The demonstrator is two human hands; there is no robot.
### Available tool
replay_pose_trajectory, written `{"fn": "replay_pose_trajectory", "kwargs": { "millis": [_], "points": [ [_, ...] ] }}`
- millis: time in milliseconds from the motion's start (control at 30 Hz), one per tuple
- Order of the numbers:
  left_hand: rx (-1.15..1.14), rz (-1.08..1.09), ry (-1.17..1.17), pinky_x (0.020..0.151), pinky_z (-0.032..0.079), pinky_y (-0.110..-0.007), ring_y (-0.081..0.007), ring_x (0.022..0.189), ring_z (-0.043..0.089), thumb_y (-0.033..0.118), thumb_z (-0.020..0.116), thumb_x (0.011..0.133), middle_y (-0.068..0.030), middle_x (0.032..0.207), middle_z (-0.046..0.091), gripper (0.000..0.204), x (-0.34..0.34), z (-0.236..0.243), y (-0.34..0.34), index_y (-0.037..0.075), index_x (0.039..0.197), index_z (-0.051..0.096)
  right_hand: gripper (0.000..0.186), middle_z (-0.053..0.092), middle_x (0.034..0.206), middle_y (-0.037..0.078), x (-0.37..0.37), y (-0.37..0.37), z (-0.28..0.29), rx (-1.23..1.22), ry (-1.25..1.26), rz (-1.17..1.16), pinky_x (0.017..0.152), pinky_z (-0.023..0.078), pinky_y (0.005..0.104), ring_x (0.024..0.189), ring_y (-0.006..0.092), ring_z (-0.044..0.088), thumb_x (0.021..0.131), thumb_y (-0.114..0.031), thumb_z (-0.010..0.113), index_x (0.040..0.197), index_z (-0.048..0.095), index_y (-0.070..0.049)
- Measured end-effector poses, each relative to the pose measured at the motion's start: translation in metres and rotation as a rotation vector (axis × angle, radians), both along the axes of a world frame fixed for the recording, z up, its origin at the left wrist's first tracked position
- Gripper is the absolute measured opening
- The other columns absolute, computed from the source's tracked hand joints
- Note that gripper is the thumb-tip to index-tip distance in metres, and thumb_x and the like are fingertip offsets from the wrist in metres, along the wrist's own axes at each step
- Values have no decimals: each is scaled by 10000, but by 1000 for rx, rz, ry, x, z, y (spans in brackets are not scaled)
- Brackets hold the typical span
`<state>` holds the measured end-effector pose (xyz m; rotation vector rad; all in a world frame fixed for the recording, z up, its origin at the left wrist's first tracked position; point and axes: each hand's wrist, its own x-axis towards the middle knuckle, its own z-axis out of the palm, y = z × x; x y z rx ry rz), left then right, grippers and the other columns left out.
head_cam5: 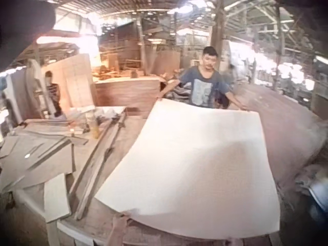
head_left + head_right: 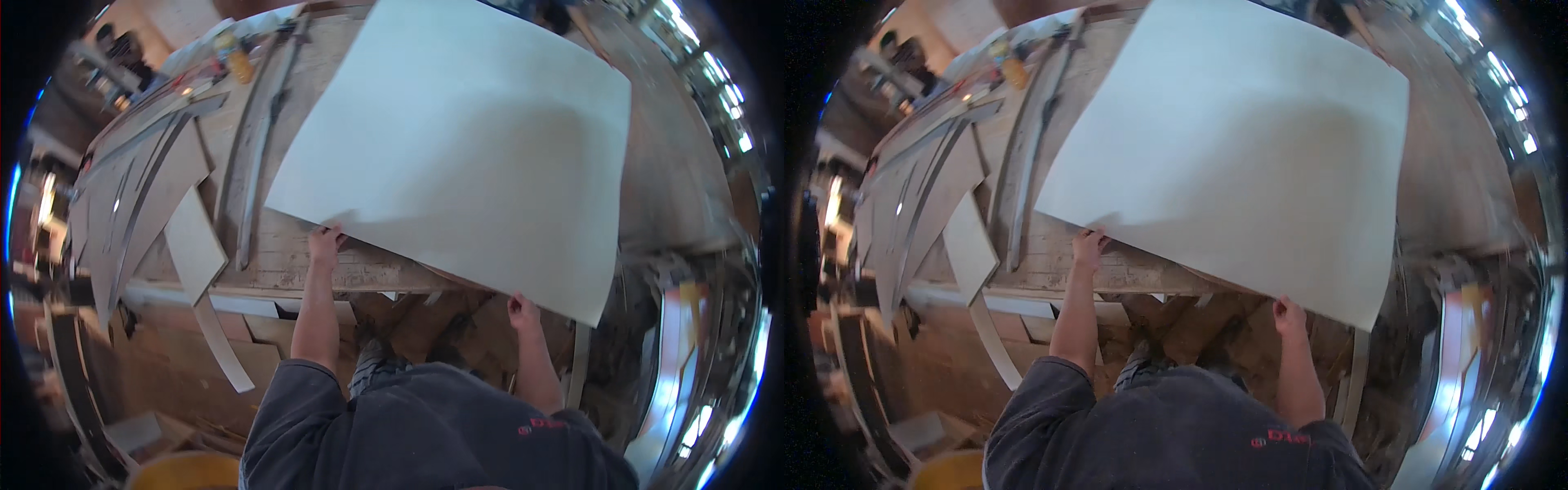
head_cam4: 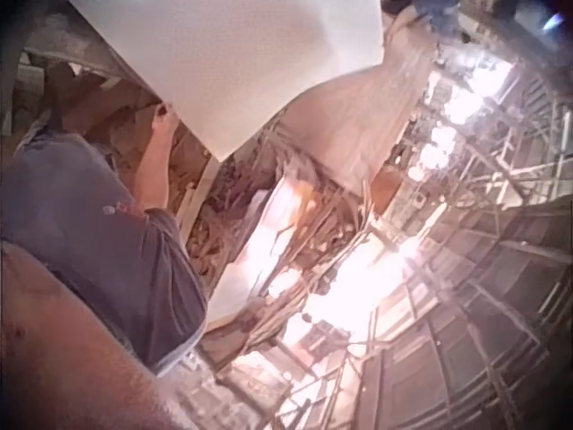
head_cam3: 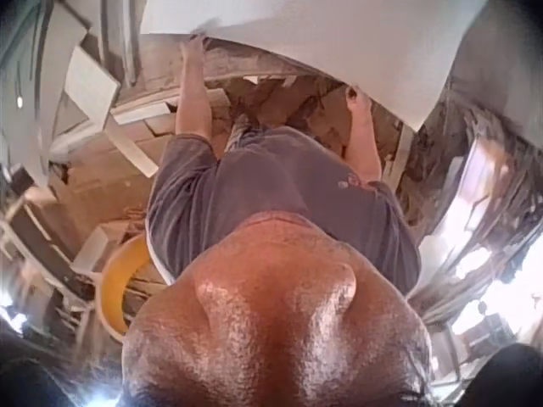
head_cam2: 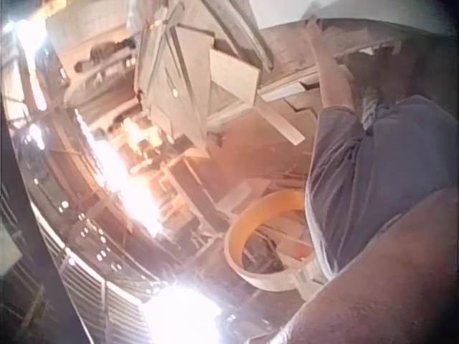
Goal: The person positions a large laminate sheet onto a wooden board and then uses a handheld block to press and smooth it across the surface.
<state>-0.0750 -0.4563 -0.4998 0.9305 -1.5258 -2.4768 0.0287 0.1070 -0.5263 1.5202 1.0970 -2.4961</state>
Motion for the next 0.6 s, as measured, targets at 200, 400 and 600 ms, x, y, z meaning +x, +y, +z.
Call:
{"fn": "replay_pose_trajectory", "kwargs": {
  "millis": [200,400,600],
  "points": [
    [-142,-93,-216,752,646,-329,-230,937,701,32,652,966,-125,1097,686,238,-5,5,-7,-39,1193,650,110,640,885,67,-8,-14,3,148,26,76,688,589,353,782,186,638,942,-4,679,1015,611,-52],
    [-194,-186,-260,662,640,-331,-255,834,717,45,682,951,-133,1076,694,288,-16,20,4,-31,1224,629,110,649,836,54,0,-24,8,175,-24,-15,645,587,332,726,174,642,923,-20,706,983,627,-68],
    [-294,-208,-421,637,573,-311,-247,802,716,121,676,972,-90,925,699,244,-21,-1,-24,-12,1174,647,112,680,836,89,6,-44,10,158,1,-48,626,592,331,693,199,660,874,-22,758,914,654,-38]
  ]
}}
